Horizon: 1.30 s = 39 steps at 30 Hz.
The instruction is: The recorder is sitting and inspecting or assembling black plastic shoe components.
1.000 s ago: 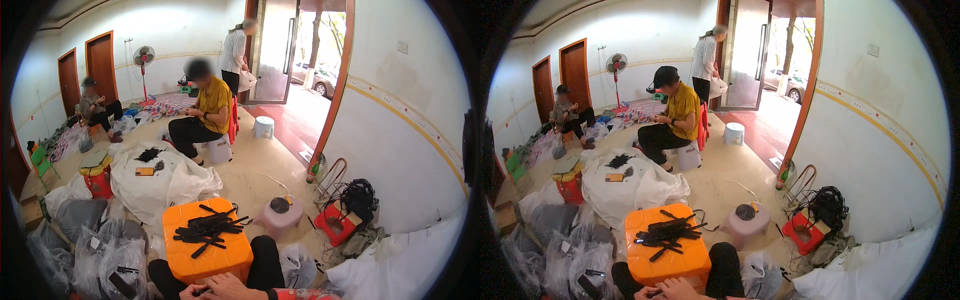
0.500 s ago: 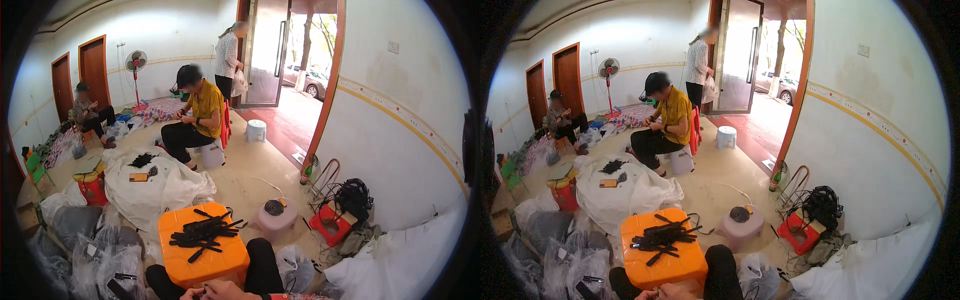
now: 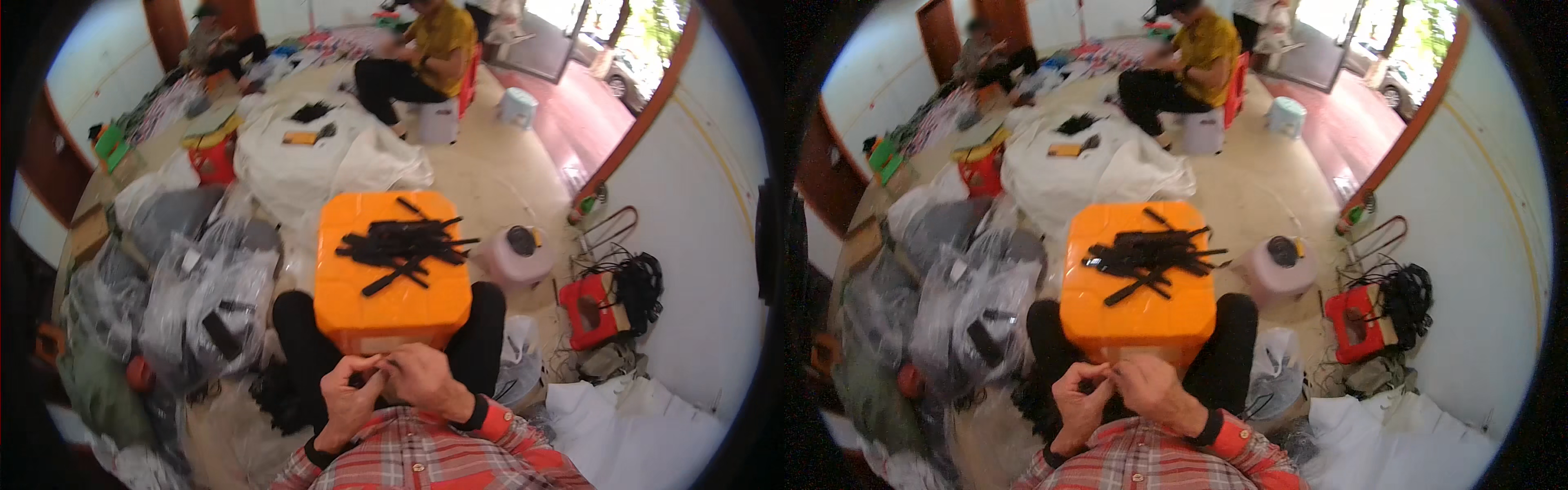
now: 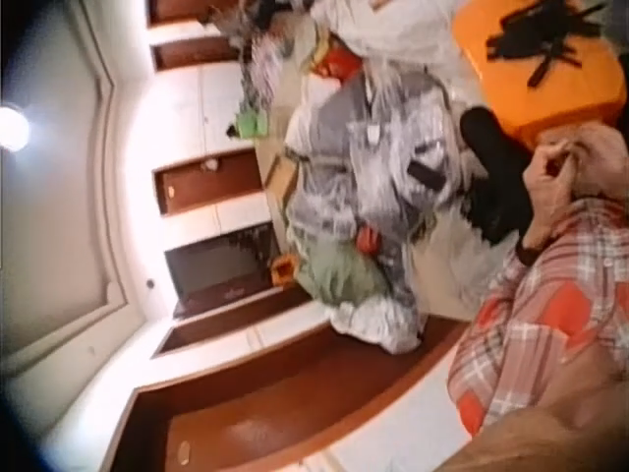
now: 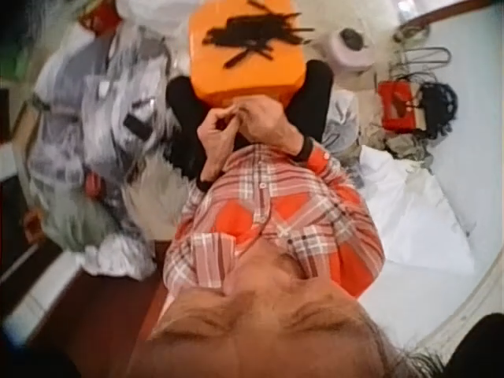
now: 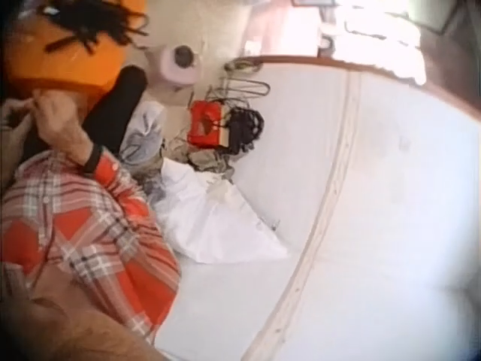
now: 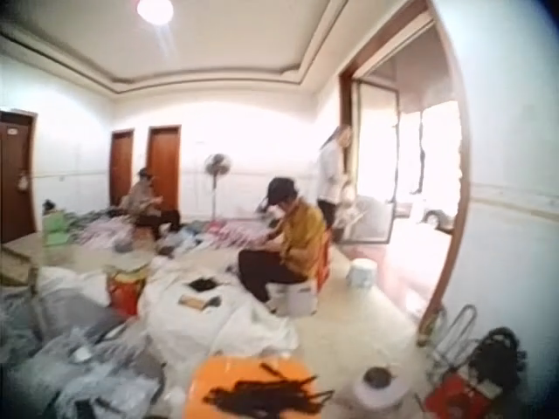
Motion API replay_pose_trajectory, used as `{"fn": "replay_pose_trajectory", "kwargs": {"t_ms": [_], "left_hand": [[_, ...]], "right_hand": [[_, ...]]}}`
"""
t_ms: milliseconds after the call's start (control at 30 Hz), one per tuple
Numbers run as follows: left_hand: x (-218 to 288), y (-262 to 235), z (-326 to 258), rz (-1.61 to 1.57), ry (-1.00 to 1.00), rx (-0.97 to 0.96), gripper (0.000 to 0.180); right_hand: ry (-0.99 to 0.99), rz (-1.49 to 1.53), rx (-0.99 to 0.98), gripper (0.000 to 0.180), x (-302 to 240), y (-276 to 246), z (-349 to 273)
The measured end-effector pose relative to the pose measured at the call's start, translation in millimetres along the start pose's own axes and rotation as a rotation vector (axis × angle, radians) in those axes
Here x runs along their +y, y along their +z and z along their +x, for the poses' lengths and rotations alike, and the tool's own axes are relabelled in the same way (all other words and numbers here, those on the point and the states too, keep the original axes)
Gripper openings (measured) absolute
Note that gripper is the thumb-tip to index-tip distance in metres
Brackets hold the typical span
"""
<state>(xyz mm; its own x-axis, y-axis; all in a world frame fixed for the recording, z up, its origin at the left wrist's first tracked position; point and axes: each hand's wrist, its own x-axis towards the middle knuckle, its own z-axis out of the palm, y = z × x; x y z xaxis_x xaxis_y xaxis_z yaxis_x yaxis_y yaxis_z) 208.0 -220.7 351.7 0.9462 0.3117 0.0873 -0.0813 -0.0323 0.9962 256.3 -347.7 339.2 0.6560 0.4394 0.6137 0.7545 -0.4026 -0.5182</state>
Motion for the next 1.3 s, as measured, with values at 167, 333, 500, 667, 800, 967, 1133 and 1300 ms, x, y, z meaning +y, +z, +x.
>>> {"fn": "replay_pose_trajectory", "kwargs": {"t_ms": [167,333,500,667,800,967,1133,1300], "left_hand": [[-1,3,6,0.043,0.06,0.031,0.014],[-4,0,0,-0.014,-0.026,-0.011,0.013],[3,0,-1,-0.122,-0.218,-0.003,0.009],[-13,-1,1,-0.094,-0.223,0.009,0.006],[-14,-3,2,-0.071,-0.263,0.028,0.004],[-19,-4,2,0.016,-0.208,0.061,0.005],[-2,1,3,0.144,-0.094,0.087,0.006],[-5,-2,-1,0.224,-0.03,0.014,0.016]], "right_hand": [[0.61,0.469,0.042,0.008,-10,3,15],[1.121,1.364,0.16,0.017,-10,5,7],[1.159,1.491,0.121,0.018,-5,5,3],[1.189,1.452,0.096,0.015,-4,5,5],[1.101,1.357,0.071,0.015,-1,9,3],[0.635,0.447,-0.026,0.012,-10,10,8],[0.187,0.147,0.012,0.013,-13,11,4],[0.067,0.111,0.026,0.018,-13,7,2]]}}
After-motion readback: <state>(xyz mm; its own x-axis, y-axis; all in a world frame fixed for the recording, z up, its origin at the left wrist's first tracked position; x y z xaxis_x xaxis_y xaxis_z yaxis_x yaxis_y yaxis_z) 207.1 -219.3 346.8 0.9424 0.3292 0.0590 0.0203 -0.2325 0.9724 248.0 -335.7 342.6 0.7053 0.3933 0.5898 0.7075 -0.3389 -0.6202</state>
